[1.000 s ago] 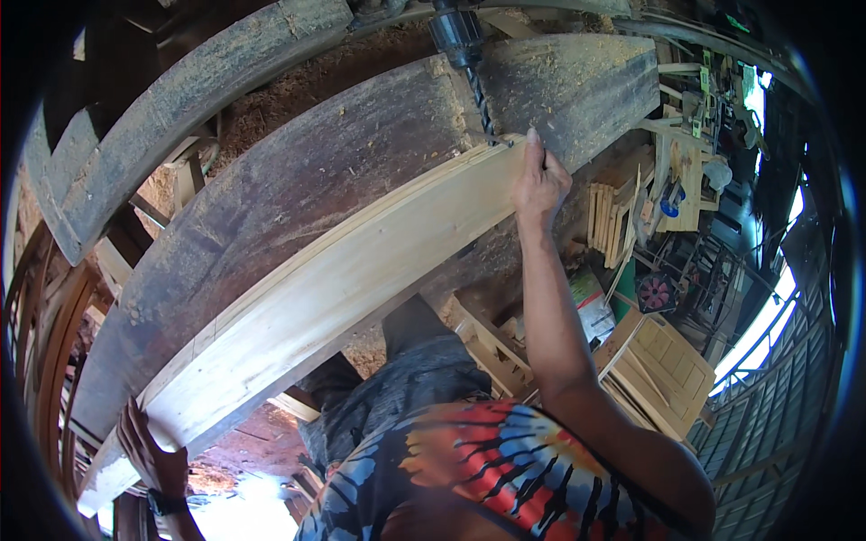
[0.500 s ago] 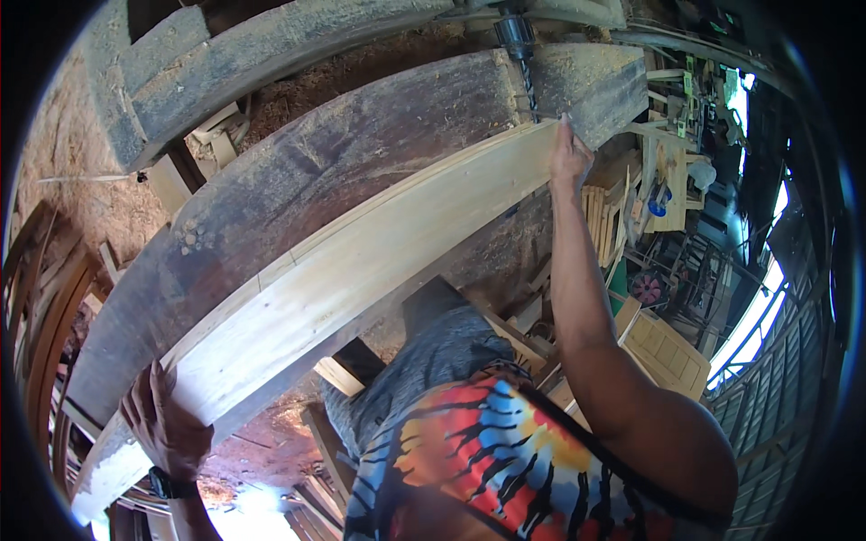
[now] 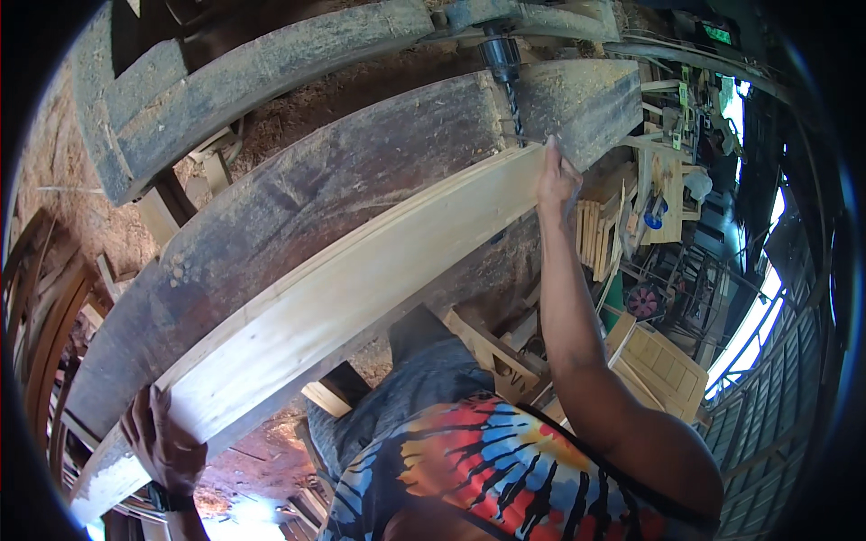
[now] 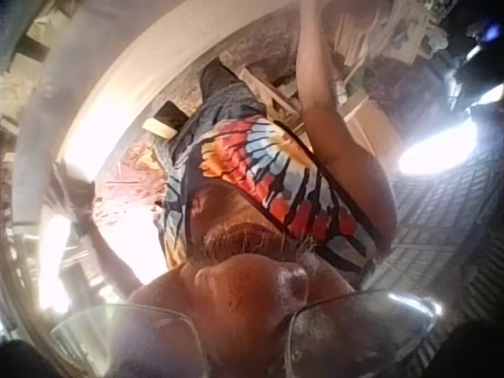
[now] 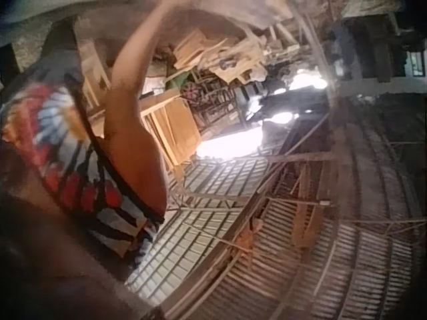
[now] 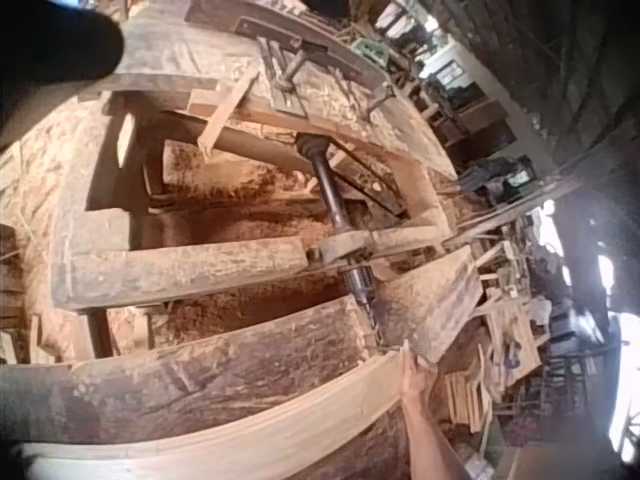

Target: The person uses a handheld power planer to smooth the surface of a wooden board and then positions the board under a drill press to create holes at marked points.

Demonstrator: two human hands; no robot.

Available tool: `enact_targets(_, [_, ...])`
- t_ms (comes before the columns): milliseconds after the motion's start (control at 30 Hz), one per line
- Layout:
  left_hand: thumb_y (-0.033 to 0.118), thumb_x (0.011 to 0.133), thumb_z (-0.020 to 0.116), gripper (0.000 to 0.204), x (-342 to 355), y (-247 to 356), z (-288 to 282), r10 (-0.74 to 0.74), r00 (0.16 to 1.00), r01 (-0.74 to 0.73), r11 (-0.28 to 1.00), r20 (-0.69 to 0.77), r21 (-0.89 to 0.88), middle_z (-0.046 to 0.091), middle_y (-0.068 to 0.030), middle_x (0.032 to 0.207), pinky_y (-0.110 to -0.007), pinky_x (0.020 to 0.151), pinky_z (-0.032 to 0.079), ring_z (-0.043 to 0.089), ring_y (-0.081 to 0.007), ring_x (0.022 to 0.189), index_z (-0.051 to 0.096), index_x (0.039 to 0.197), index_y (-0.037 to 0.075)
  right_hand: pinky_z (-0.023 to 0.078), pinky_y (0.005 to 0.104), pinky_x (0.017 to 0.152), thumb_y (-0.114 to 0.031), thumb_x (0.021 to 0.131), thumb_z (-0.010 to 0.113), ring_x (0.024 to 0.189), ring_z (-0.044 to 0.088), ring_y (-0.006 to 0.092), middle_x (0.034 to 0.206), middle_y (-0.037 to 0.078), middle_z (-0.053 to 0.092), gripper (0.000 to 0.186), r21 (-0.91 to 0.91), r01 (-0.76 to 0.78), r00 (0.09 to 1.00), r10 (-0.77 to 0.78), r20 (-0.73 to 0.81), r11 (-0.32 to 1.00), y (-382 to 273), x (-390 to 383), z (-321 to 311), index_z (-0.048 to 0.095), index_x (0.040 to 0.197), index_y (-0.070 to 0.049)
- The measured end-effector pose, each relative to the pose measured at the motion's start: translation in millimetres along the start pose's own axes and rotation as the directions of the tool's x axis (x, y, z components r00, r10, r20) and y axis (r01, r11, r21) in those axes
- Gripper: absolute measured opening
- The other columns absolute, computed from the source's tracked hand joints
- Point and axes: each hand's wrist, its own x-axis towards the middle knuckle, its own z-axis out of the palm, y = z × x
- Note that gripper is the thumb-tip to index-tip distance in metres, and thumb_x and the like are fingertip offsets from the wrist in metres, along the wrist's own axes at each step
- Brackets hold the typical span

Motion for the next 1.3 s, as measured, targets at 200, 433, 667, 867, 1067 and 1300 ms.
enact_targets(200, [0.006, 0.057, 0.072, 0.093, 10, 17, 2, -0.004, 1.0, 0.004, 1.0, -0.007, -0.006, 0.056, -0.0264, 0.132, -0.06, 0.101, 0.039, 0.055, -0.0467, 0.117, 0.047, 0.147, 0.006, 0.042, 0.0325, 0.06, -0.044, 0.097, 0.069, 0.065, 0.046, 0.0092, 0.063, 0.002, 0.057, 0.055, 0.046, -0.04, 0.999, 0.039, 0.029, 0.998, 3, 15, -8, 0.07, 0.08, 0.008])
enact_targets(433, [0.006, 0.057, 0.07, 0.09, 2, 4, 2, -0.048, 0.999, 0.048, 0.998, 0.002, 0.037, 0.057, -0.0241, 0.133, -0.06, 0.102, 0.04, 0.054, -0.0458, 0.118, 0.048, 0.145, 0.007, 0.046, 0.0316, 0.065, -0.045, 0.096, 0.069, 0.068, 0.052, 0.0094, 0.067, 0.004, 0.062, 0.052, -0.123, -0.02, 1.0, 0.022, 0.014, 0.992, 14, 6, 0, 0.074, 0.088, 0.007])
enact_targets(667, [0.006, 0.055, 0.072, 0.094, 8, 21, -2, -0.055, 0.998, 0.055, 0.998, 0.012, 0.032, 0.056, -0.0231, 0.133, -0.058, 0.103, 0.04, 0.053, -0.045, 0.119, 0.048, 0.146, 0.007, 0.049, 0.0372, 0.067, -0.049, 0.093, 0.071, 0.064, 0.058, 0.0175, 0.067, 0.015, 0.067, 0.054, -0.054, 0.029, 0.998, -0.026, 0.053, 0.998, 7, 16, -5, 0.074, 0.089, 0.005])
enact_targets(867, [0.006, 0.051, 0.082, 0.111, 29, 52, -2, -0.077, 0.997, 0.076, 0.996, 0.011, 0.044, 0.055, -0.0204, 0.135, -0.052, 0.109, 0.037, 0.052, -0.0402, 0.121, 0.039, 0.153, 0.005, 0.053, 0.046, 0.077, -0.058, 0.098, 0.054, 0.083, 0.071, 0.036, 0.088, 0.023, 0.073, 0.066, -0.244, 0.04, 0.999, -0.035, 0.025, 0.969, 33, 41, -2, 0.074, 0.092, 0.004])
enact_targets(1067, [0.013, 0.047, 0.095, 0.126, 27, 52, -3, -0.155, 0.975, 0.151, 0.988, 0.159, 0.035, 0.049, -0.0229, 0.144, -0.052, 0.114, 0.035, 0.045, -0.0424, 0.134, 0.03, 0.154, 0.004, 0.05, 0.053, 0.1, -0.068, 0.098, 0.034, 0.117, 0.062, 0.0482, 0.121, 0.033, 0.066, 0.084, -0.441, -0.231, 0.933, 0.326, 0.152, 0.867, -8, 46, 1, 0.07, 0.115, 0.005])
enact_targets(1300, [0.014, 0.046, 0.097, 0.122, 19, 59, 12, -0.176, 0.979, 0.172, 0.984, 0.099, 0.053, 0.048, -0.0251, 0.147, -0.053, 0.114, 0.036, 0.044, -0.0435, 0.137, 0.034, 0.15, 0.0, 0.052, 0.0543, 0.097, -0.078, 0.091, 0.04, 0.115, 0.065, 0.0447, 0.124, 0.028, 0.067, 0.09, -0.428, -0.266, 0.924, 0.355, 0.143, 0.864, -6, 43, -16, 0.07, 0.119, 0.002])
